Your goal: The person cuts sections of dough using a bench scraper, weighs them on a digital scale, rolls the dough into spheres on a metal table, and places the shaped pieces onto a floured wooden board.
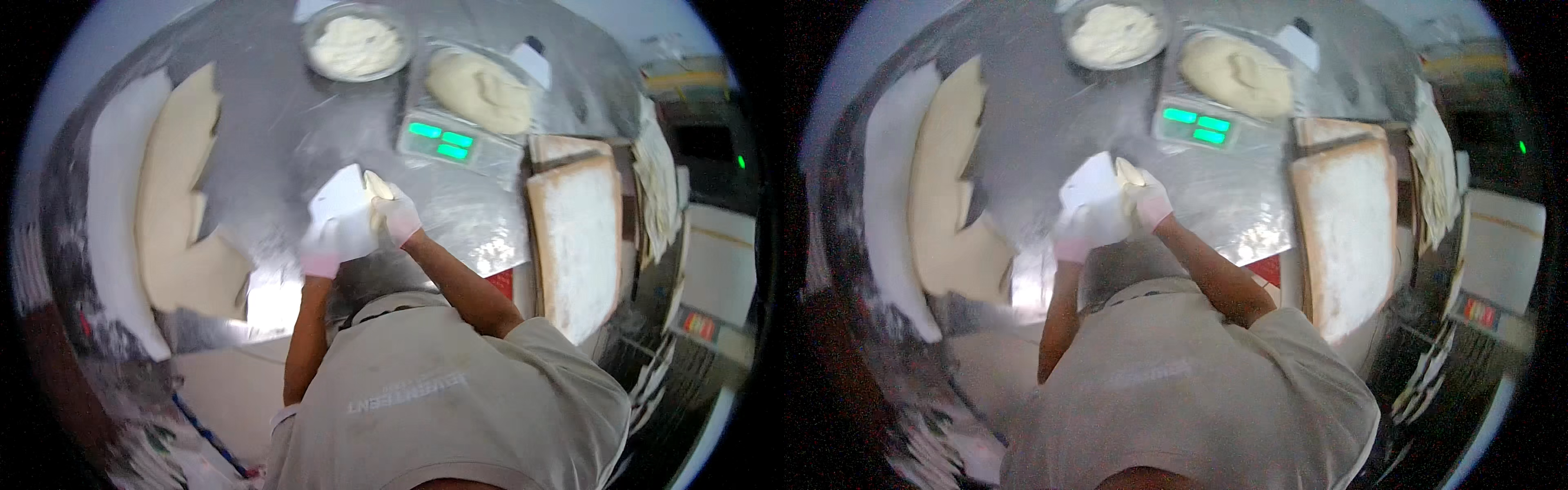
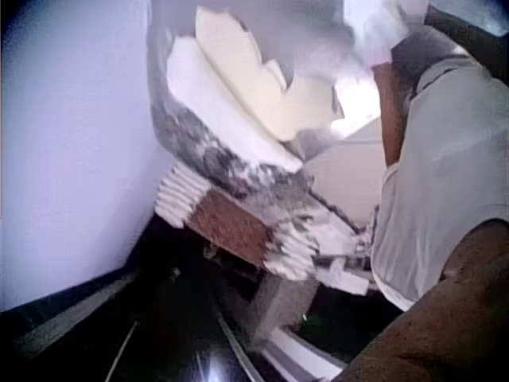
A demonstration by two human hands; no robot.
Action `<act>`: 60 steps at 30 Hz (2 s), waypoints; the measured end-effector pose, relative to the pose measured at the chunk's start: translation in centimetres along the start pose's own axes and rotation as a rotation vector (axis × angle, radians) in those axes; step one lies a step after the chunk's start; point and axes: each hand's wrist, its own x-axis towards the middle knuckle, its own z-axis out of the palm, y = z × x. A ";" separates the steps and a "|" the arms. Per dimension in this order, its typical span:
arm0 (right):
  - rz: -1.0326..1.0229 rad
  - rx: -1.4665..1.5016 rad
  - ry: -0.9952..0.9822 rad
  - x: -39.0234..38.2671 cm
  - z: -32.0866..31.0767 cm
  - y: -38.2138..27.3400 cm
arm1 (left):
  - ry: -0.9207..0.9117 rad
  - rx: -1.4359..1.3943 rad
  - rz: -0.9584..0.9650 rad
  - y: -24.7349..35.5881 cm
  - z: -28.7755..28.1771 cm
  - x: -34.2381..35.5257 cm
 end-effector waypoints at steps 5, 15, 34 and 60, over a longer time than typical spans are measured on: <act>-0.318 0.285 0.087 2.3 -13.5 -5.8 | 0.029 -0.290 -0.063 7.8 2.6 0.4; -0.827 -1.115 0.500 9.0 -24.7 -12.2 | -0.030 -0.163 -0.053 5.0 2.4 -2.6; -0.204 -0.043 0.651 -7.9 -26.7 7.0 | -0.211 0.466 0.059 0.8 5.5 -6.7; -0.503 -0.207 0.012 1.8 -6.9 3.4 | 0.527 0.903 -0.165 8.0 -17.8 -3.7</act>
